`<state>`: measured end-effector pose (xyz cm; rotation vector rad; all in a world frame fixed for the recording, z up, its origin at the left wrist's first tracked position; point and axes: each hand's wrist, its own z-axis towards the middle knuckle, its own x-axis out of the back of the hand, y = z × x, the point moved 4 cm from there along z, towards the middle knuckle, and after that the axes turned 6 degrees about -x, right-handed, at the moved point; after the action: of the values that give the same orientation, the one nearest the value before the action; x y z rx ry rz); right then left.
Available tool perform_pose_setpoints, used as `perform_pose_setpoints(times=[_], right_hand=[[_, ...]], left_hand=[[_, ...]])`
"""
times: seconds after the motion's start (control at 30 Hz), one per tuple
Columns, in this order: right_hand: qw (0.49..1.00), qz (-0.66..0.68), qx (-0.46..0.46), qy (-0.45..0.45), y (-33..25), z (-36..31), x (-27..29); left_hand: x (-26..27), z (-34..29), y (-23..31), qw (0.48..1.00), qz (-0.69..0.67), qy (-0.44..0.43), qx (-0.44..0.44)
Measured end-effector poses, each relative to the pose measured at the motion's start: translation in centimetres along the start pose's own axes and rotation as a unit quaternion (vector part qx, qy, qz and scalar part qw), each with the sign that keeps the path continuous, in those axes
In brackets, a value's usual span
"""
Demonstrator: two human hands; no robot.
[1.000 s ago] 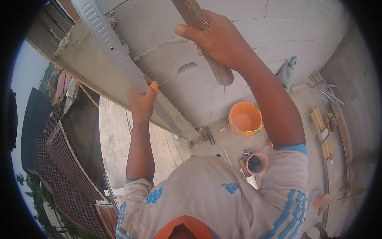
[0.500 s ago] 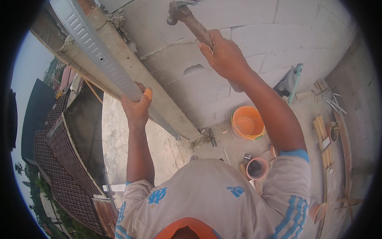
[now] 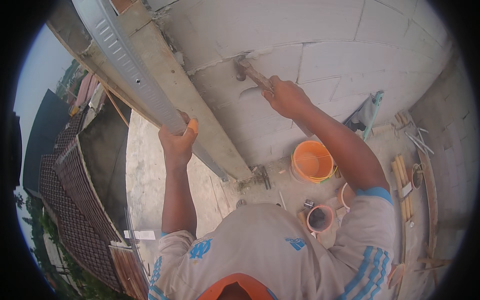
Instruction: The person secures a metal conduit to a concrete wall using a hammer and nails. They position the conduit, place nails, and hammer them into the wall repeatedly along the conduit's length.
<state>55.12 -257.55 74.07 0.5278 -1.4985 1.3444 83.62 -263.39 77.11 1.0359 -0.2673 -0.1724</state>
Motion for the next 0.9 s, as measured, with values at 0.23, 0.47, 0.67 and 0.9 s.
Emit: perform_pose_setpoints(times=[0.23,0.47,0.67,0.9], right_hand=[[0.999,0.039,-0.017,0.021,-3.1,-0.3,0.0],[0.995,0.05,-0.002,0.087,-3.9,-0.9,-0.3],[0.994,0.096,-0.016,0.041,-6.6,-0.7,4.0],[0.999,0.047,-0.02,0.016,-3.2,-0.2,0.6]], left_hand=[[0.8,0.0,-0.7,1.0,0.012,-0.008,0.024],[1.1,-0.3,-2.0,1.0,-0.024,-0.004,0.008],[1.1,-0.2,-1.6,1.0,-0.027,-0.003,0.014],[0.8,-0.6,-1.1,1.0,-0.008,-0.018,0.012]])
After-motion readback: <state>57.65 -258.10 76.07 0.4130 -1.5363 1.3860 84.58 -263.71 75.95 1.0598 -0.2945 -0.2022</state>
